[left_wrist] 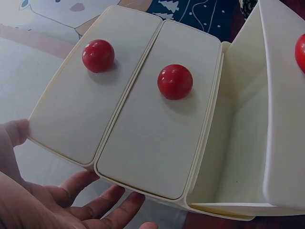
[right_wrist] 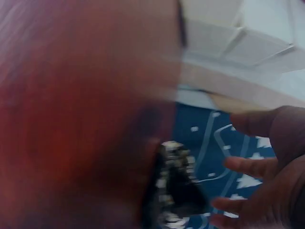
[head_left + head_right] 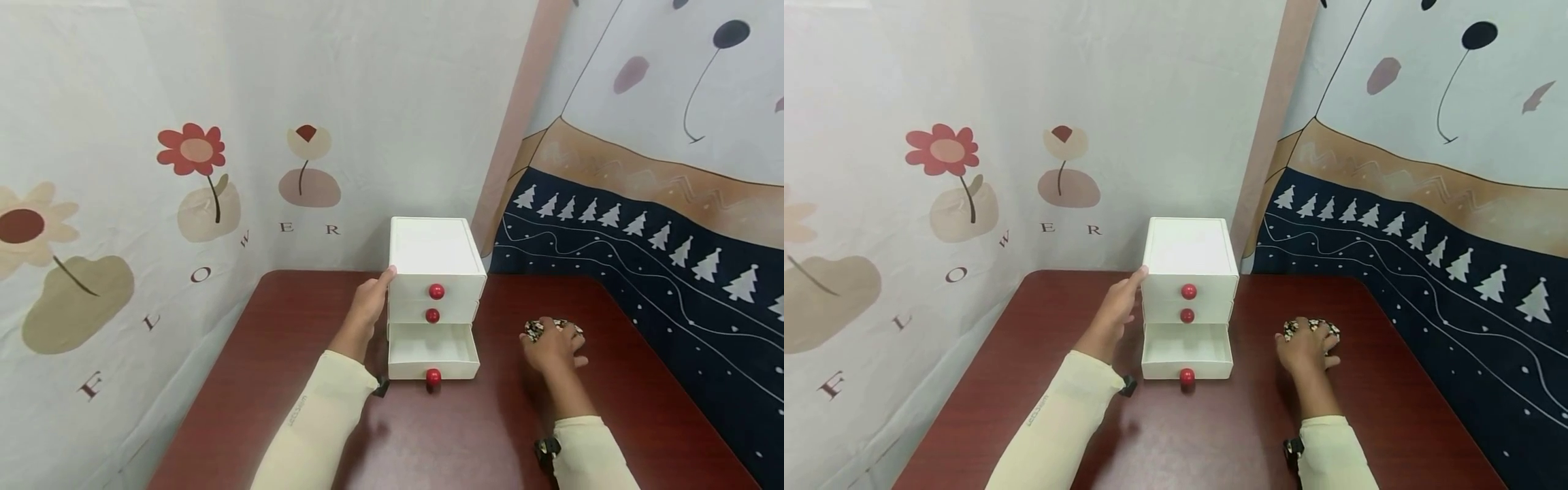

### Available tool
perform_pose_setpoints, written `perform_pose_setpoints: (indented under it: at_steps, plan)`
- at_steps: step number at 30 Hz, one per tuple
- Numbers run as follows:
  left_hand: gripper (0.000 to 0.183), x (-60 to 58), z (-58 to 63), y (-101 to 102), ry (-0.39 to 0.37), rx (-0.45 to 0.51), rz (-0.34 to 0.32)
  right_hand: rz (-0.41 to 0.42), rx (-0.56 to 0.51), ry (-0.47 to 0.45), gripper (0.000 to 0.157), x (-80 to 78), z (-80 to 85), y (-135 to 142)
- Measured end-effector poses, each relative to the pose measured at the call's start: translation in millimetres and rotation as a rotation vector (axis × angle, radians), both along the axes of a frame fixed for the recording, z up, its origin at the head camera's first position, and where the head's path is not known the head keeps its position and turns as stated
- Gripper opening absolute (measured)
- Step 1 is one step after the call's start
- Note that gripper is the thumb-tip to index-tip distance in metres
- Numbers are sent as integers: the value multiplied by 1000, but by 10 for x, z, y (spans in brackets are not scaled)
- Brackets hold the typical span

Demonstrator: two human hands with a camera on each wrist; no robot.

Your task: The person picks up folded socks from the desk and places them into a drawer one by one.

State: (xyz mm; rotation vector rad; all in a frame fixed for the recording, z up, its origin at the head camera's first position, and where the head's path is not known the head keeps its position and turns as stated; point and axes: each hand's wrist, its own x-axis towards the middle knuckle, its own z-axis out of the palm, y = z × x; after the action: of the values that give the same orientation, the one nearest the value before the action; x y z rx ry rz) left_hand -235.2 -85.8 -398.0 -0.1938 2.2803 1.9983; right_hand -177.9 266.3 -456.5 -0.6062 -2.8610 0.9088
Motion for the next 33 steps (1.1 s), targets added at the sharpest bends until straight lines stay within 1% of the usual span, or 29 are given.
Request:
perform_pose_setpoints:
  at_steps: [3,6,8,11,15,21,24,27,30,33]
  plan:
    - [77,-6,-3,6,-9,-5,-1,-67,-46,28,65,-56,-80,53]
    - [78,-10,-4,15,-10,-1,0,-115,-94,39,65,-112,-118,118]
    - [78,-12,0,19,-7,3,0,-134,-124,31,65,-153,-124,165]
    - [79,-18,5,21,-5,10,4,-151,-151,-10,67,-219,-130,240]
    - [78,-19,7,17,-6,8,1,-141,-131,-73,65,-302,-132,322]
    - [77,-7,5,8,-3,17,6,-129,-193,-124,62,-415,-71,391]
    - [78,-2,7,9,-2,20,-1,-128,-177,-161,60,-439,-27,415]
    - [79,-1,11,10,-3,19,-12,-114,-149,-209,54,-455,3,429]
    - [79,6,17,5,-10,21,-13,-80,-124,-248,46,-461,16,430]
    - [80,9,22,1,-8,13,-7,-49,-102,-265,41,-469,14,419]
